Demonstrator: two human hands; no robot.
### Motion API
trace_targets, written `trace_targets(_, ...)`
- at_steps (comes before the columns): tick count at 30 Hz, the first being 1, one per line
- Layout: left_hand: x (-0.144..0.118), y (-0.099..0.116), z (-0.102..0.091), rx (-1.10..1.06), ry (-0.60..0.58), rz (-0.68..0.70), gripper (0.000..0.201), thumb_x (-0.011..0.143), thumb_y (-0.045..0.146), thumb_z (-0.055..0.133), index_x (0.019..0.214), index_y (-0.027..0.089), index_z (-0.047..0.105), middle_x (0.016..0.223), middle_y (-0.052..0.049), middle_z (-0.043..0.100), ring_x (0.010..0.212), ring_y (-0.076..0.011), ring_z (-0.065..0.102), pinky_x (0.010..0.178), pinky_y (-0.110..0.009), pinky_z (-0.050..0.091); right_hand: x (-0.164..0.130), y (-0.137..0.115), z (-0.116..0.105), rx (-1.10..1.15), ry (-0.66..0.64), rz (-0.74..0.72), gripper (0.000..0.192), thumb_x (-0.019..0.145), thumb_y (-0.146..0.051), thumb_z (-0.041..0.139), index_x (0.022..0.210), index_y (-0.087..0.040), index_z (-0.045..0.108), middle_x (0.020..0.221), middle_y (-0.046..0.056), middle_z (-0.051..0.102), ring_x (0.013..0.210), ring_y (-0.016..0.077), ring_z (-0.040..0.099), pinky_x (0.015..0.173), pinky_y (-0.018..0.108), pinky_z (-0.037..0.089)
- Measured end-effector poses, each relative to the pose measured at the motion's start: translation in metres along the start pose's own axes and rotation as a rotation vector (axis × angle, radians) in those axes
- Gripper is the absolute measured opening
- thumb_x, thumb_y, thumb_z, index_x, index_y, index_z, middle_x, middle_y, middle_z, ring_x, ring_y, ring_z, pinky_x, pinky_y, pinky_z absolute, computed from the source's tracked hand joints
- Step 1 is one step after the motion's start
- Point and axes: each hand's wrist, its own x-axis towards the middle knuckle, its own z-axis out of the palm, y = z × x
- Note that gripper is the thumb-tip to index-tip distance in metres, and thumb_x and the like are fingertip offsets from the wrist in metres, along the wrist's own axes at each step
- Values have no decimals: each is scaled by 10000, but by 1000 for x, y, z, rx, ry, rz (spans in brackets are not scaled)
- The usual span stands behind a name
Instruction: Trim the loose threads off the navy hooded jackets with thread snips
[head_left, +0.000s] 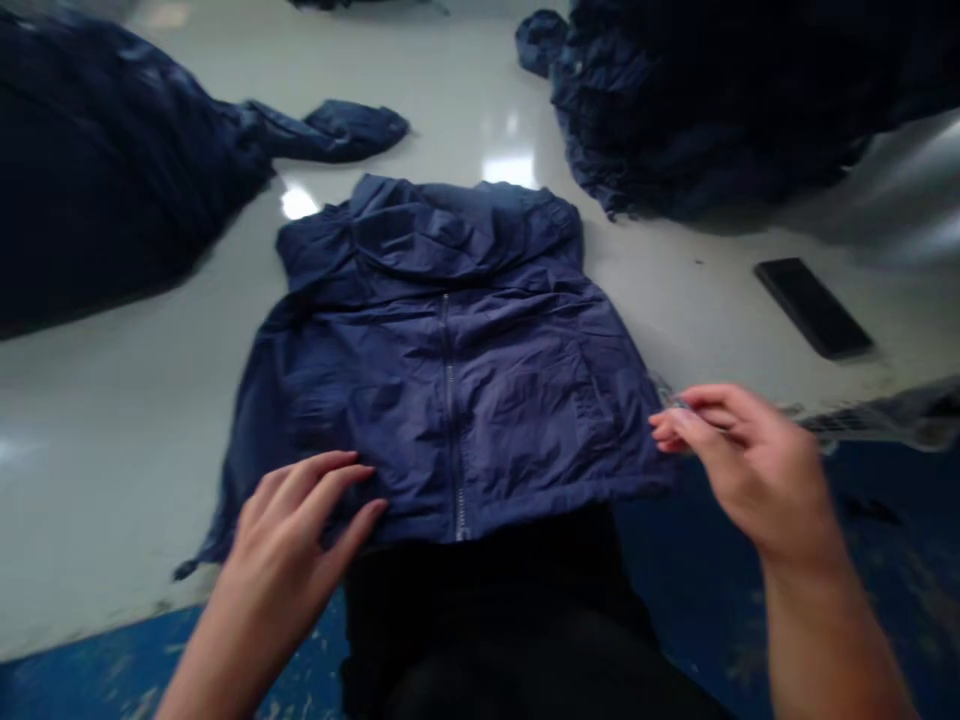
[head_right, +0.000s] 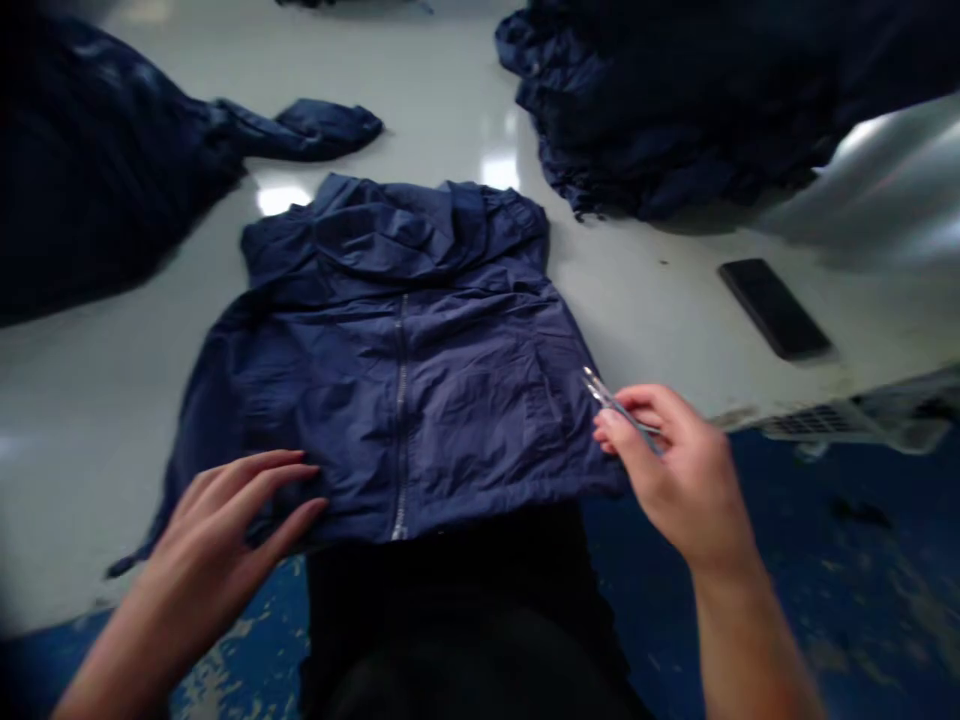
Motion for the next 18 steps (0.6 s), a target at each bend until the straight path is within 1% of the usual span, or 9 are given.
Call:
trace_targets(2,-10,5,-2,-20,-25,-32,335,1060,428,593,1345,268,667,1424,-105,656,1299,-348,594,1081,-571,528,-2,-16,13,-2,53,-45,248,936,-502,781,1052,-286,743,884,37,804,770,244,774,757,370,629)
trace_targets(3,-14,8,-3,-29,-30,-49,360,1061,379,601,1399,266,645,1480,-107,630,1345,-342,571,1115,-561,516,-3,-25,22,24,47,-57,238,936,-497,780,1061,-298,745,878,36,803,795,266,779,778,394,626)
trace_targets(6,-25,12,-6,-101,-5,-84,362,1055,289,617,1416,269,648,1543,-101,592,1426,-321,524,1172,-523,492,-3,-53,58,90,-73,-104,220,944,-500,765,1048,-307,748,899,40,810,870,297,792,805,419,634)
trace_targets(8,-35,8,-10,-189,83,-113,251,1053,236,616,1286,244,707,1438,-101,658,1360,-288,580,1128,-463,522,-2,-71,85,87,-194,-151,235,944,-508,762,1032,-291,749,927,43,820,862,276,798,778,380,644)
trace_targets(10,-46,0,-14,-281,191,-159,147,1051,178,600,1105,211,732,1227,-90,733,1191,-240,666,1024,-391,559,0,-86,111,66,-326,-195,262,946,-512,757,1020,-262,745,945,50,823,840,253,798,765,348,647)
trace_targets(12,-59,-10,-18,-369,314,-210,186,1047,131,570,938,195,707,1012,-63,747,1014,-207,708,906,-352,576,-1,-97,136,46,-455,-237,279,957,-510,743,1019,-238,736,956,59,820,834,248,795,783,353,644)
trace_targets(14,-68,-18,-22,-460,435,-250,275,1045,94,519,831,193,660,858,-39,712,896,-194,710,819,-347,580,-5,-102,157,40,-550,-275,276,977,-500,716,1028,-229,728,958,67,815,852,258,790,799,371,637)
trace_targets(16,-72,-26,-27,-506,508,-239,292,1033,71,498,801,196,625,803,-30,677,876,-199,700,811,-367,585,-11,-103,175,49,-605,-285,257,990,-484,700,1028,-230,719,944,70,810,873,269,784,787,377,630)
trace_targets(18,-71,-34,-31,-464,468,-175,216,1009,74,545,850,197,625,870,-44,689,971,-223,693,901,-416,590,-16,-100,189,63,-643,-258,236,994,-466,700,1018,-232,713,932,70,803,885,272,778,771,373,625)
